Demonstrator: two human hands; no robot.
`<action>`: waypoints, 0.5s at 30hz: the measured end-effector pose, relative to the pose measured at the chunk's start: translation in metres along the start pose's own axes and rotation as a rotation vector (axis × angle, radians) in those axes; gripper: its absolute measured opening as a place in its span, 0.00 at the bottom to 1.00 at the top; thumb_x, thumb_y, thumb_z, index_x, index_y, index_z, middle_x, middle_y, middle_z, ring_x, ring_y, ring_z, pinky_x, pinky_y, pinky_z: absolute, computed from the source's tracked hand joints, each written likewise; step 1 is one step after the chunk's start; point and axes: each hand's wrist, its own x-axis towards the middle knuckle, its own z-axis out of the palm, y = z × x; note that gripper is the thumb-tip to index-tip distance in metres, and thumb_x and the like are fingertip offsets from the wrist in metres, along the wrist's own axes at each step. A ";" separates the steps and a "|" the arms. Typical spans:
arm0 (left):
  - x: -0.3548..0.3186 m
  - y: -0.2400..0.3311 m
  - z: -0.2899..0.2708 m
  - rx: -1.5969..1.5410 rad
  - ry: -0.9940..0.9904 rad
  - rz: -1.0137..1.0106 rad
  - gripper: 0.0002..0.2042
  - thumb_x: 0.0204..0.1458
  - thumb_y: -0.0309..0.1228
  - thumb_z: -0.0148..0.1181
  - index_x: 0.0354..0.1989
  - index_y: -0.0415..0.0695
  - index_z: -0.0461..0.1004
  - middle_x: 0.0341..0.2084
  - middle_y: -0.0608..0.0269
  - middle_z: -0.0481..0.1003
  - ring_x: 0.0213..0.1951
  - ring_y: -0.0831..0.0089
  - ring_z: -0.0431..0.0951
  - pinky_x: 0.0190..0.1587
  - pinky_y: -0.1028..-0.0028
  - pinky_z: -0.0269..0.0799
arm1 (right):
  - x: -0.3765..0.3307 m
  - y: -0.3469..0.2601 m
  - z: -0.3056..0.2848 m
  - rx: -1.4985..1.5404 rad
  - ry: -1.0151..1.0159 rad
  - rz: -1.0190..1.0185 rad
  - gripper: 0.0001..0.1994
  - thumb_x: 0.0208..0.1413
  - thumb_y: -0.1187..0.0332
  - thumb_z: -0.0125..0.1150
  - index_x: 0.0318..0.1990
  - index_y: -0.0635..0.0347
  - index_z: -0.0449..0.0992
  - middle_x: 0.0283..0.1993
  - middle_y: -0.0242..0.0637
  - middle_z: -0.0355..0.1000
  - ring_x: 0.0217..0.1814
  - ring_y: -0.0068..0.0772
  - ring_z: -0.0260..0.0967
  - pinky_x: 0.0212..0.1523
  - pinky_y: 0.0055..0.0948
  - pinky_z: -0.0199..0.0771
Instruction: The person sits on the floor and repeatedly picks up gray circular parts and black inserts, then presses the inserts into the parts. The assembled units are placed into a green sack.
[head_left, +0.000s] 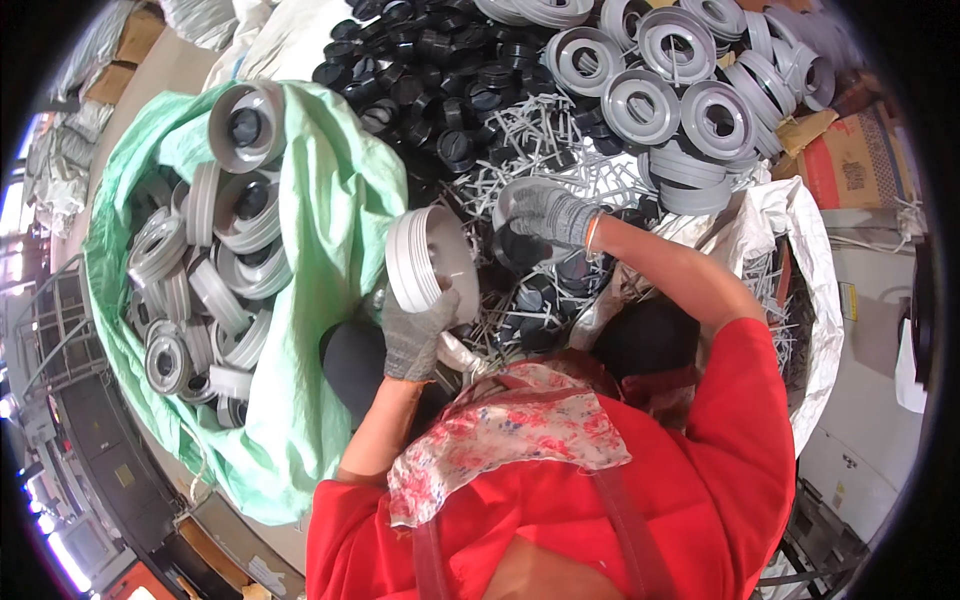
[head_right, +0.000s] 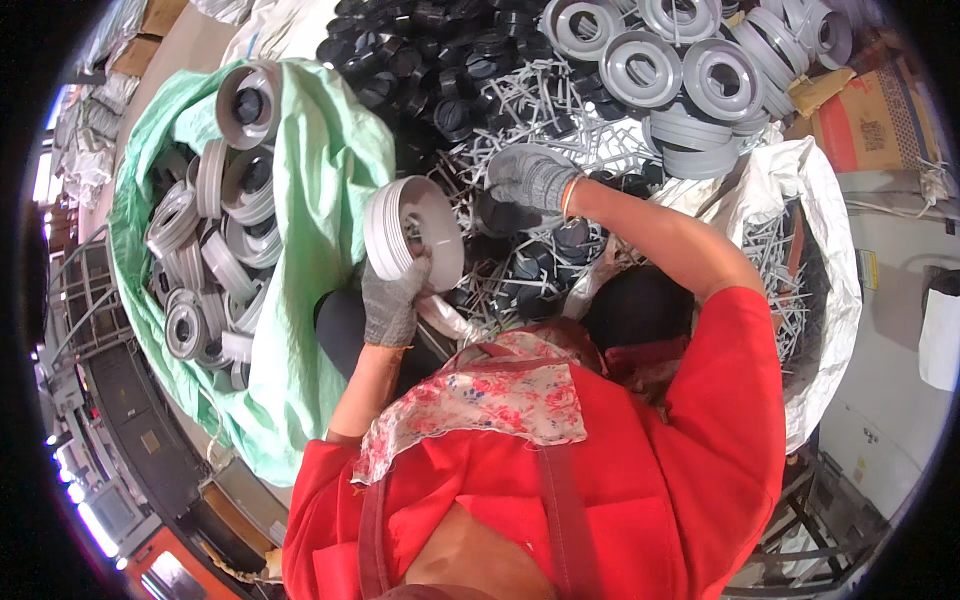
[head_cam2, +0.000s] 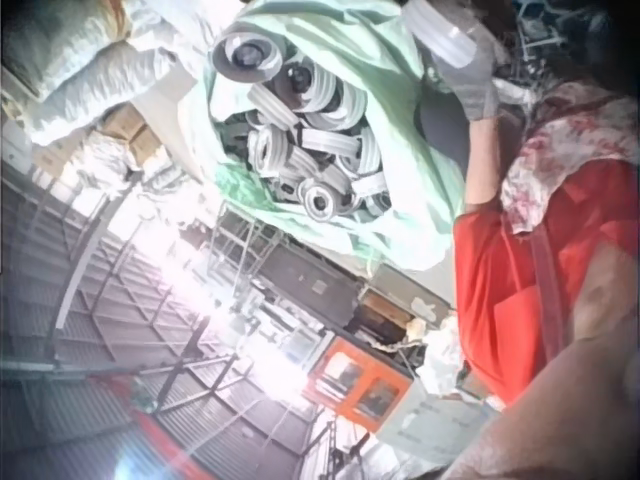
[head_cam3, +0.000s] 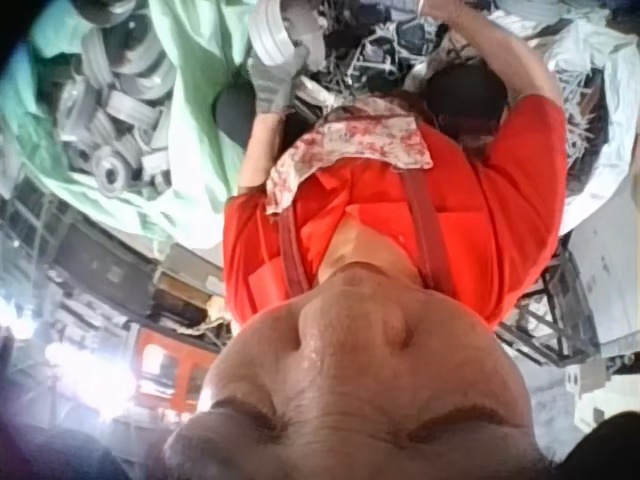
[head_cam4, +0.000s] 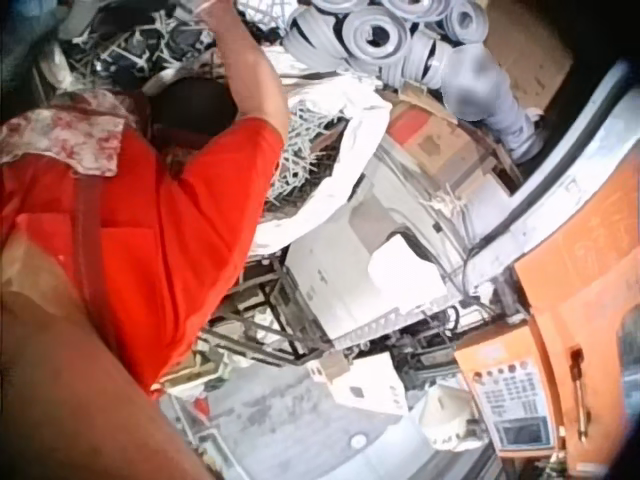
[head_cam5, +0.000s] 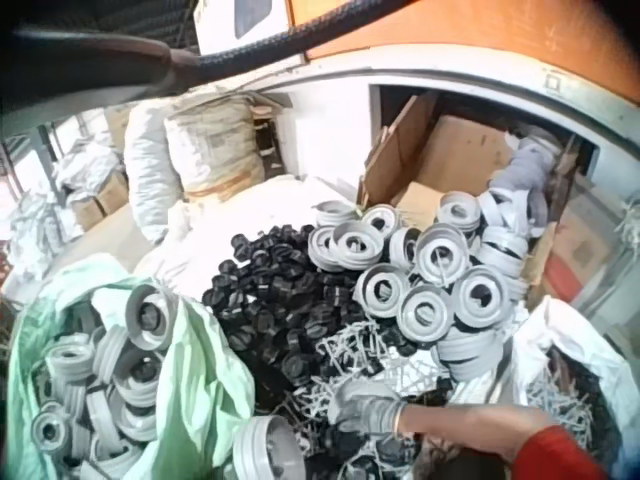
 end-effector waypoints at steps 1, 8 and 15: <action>0.002 -0.004 -0.001 -0.048 0.004 0.077 0.22 0.43 0.26 0.66 0.48 0.38 0.69 0.37 0.61 0.76 0.33 0.74 0.76 0.39 0.74 0.74 | 0.006 -0.020 -0.014 -0.180 0.107 -0.192 0.13 0.54 0.63 0.57 0.45 0.58 0.76 0.48 0.41 0.72 0.47 0.42 0.70 0.50 0.32 0.70; -0.039 0.022 0.003 -0.653 -0.167 -0.038 0.22 0.48 0.31 0.62 0.51 0.35 0.67 0.42 0.55 0.74 0.38 0.70 0.76 0.41 0.72 0.74 | 0.027 -0.144 -0.037 0.120 0.350 0.111 0.18 0.51 0.57 0.60 0.44 0.60 0.74 0.38 0.48 0.72 0.41 0.48 0.70 0.43 0.39 0.70; -0.051 0.002 -0.022 -0.234 -0.198 0.065 0.25 0.47 0.37 0.62 0.51 0.35 0.67 0.42 0.56 0.74 0.39 0.67 0.76 0.43 0.68 0.73 | 0.008 -0.180 -0.046 -0.045 0.156 -0.002 0.34 0.38 0.56 0.68 0.52 0.66 0.64 0.50 0.53 0.63 0.53 0.54 0.63 0.52 0.43 0.66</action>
